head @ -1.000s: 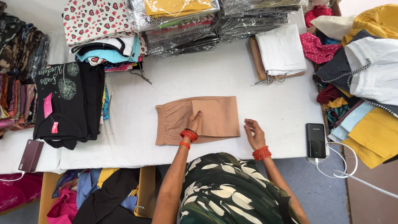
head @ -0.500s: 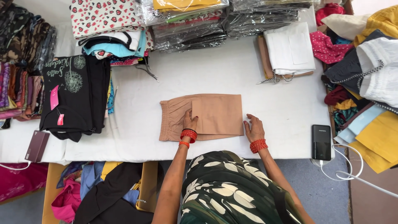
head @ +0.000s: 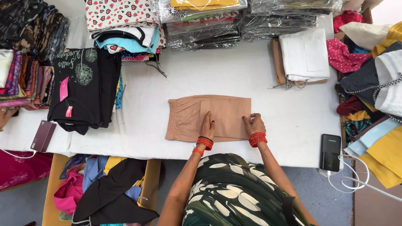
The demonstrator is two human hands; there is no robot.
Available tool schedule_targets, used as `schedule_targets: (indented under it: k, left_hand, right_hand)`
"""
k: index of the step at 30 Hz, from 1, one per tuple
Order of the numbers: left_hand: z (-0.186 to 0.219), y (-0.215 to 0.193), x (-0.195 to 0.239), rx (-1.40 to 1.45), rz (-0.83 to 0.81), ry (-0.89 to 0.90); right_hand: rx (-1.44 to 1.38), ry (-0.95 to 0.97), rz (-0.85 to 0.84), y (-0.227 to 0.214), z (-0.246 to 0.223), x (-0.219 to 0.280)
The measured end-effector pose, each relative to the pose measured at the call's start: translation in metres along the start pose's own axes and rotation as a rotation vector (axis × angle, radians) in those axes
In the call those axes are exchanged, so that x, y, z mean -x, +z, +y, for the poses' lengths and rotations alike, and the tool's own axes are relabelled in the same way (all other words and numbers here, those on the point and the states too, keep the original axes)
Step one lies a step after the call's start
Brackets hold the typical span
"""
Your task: The person folds a pair of beige pants, followed by a pair of white pants, and finally a pair of dark grey pants on a white table. The person smooths each garment and folds it into a compact rectangle before placing it aside.
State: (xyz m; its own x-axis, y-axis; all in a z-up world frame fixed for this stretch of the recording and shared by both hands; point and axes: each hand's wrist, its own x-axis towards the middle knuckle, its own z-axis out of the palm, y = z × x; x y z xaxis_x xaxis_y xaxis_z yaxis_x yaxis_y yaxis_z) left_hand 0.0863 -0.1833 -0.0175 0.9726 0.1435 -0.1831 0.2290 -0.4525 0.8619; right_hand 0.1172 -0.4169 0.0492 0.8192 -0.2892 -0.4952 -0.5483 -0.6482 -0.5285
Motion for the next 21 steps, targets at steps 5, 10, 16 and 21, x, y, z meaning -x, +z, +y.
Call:
schedule_targets:
  k: [5, 10, 16, 21]
  left_hand:
    - [0.009, -0.001, 0.004, 0.040, -0.006, -0.049]
    - [0.001, 0.001, 0.000, 0.162, -0.040, -0.115]
    - [-0.016, 0.008, -0.007, 0.217, -0.043, -0.085]
    - [-0.018, 0.032, -0.014, 0.311, -0.114, -0.121]
  right_hand:
    - [0.040, -0.244, 0.197, 0.021, 0.024, -0.014]
    - [-0.245, -0.304, 0.149, 0.025, 0.029, -0.020]
    - [-0.462, -0.106, -0.027, 0.022, 0.046, -0.027]
    - [-0.709, -0.296, -0.037, 0.001, 0.061, -0.039]
